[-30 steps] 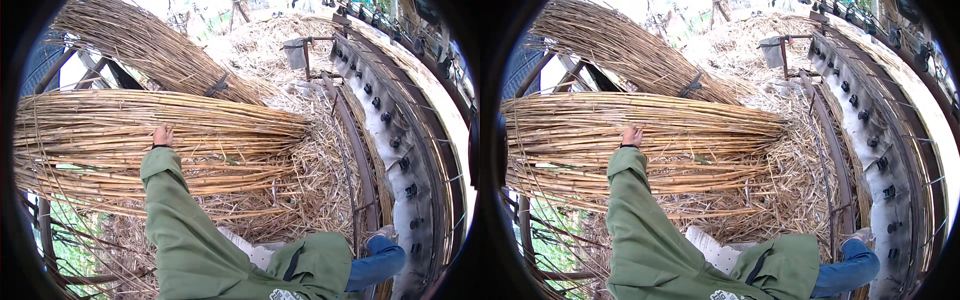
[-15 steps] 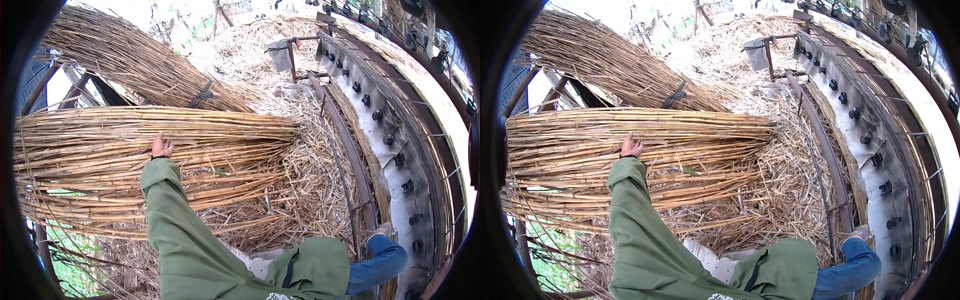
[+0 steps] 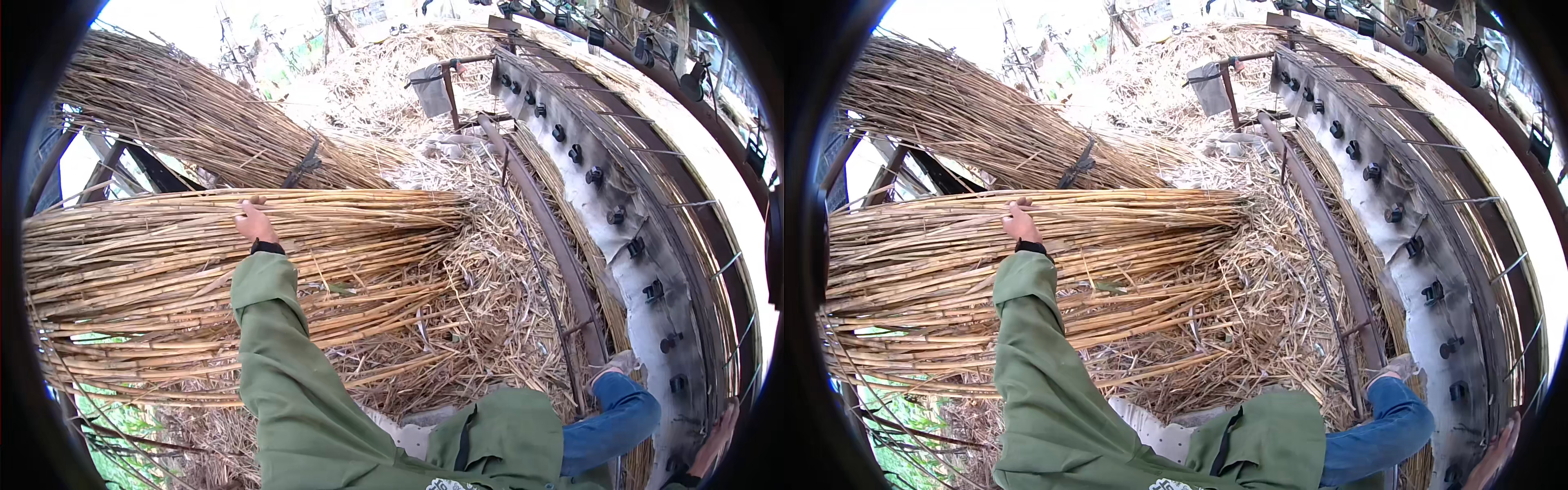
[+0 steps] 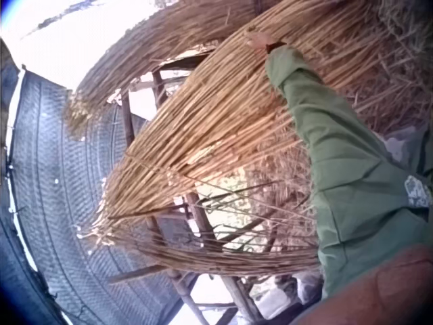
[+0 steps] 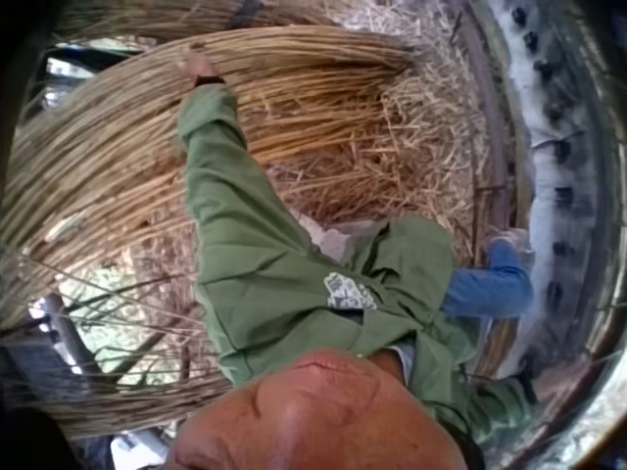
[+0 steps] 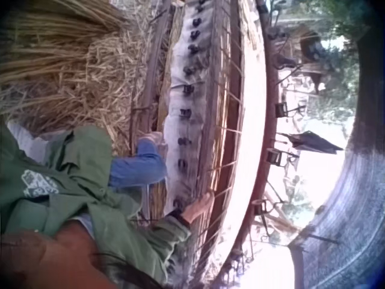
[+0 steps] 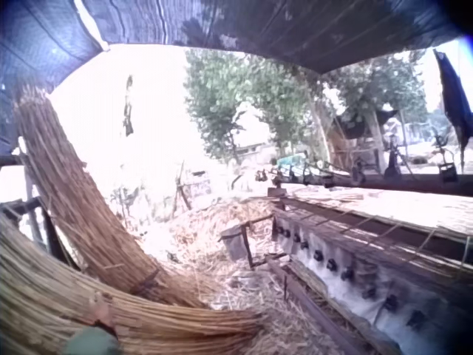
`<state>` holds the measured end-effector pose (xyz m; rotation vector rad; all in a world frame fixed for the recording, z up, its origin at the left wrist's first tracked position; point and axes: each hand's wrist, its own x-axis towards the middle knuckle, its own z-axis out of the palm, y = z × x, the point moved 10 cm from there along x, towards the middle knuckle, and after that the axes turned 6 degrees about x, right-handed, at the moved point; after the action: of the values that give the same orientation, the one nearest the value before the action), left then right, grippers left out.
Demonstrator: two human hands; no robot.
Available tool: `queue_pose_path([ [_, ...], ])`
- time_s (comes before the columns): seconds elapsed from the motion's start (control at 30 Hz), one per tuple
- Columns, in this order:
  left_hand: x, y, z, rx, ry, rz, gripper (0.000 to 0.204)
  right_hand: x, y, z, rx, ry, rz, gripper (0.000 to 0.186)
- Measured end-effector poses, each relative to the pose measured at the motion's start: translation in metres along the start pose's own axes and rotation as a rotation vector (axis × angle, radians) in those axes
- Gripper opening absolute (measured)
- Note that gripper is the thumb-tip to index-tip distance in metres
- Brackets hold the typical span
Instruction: The recorder is operating a weaving machine to create straw mats, manually feeding long bundles of straw into the loom and managing the spools.
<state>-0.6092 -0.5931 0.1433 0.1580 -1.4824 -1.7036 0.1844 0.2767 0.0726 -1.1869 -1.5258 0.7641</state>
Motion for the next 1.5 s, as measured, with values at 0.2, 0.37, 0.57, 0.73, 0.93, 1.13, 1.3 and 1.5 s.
queue_pose_path([
  [0.2, -0.152, 0.118, 0.223, 0.147, -0.605, 0.473, 0.023, -0.006, -0.003, 0.018, 0.151, -0.048, 0.118, 0.038],
  [0.37, -0.435, 0.157, 0.314, -0.028, -1.258, 0.539, 0.019, -0.043, -0.081, 0.021, -0.402, -0.051, -0.348, 0.047],
  [0.57, -0.669, 0.157, 0.248, -0.043, -1.648, 0.722, 0.018, -0.127, -0.137, 0.034, -0.37, -0.075, -0.337, 0.08],
  [0.73, -0.79, 0.174, 0.164, -0.151, -2.009, 0.994, 0.015, -0.157, -0.138, 0.084, 0.648, -0.793, -0.1, 0.086],
  [0.93, -0.816, 0.197, 0.119, -0.422, -2.356, 0.734, 0.024, -0.209, -0.179, 0.084, 1.132, -1.436, -0.305, 0.031],
  [1.13, -0.827, 0.219, 0.109, -0.304, -2.579, 0.612, 0.026, -0.193, -0.182, 0.038, 1.435, -1.19, -0.368, 0.023],
  [1.3, -0.869, 0.259, 0.106, 0.034, -2.762, 0.404, 0.027, -0.149, -0.152, -0.025, 1.598, -0.518, -0.079, 0.025],
  [1.5, -0.921, 0.356, 0.051, -0.372, -2.497, 0.939, 0.034, -0.15, -0.094, -0.194, 1.564, 0.205, -0.275, 0.027],
])
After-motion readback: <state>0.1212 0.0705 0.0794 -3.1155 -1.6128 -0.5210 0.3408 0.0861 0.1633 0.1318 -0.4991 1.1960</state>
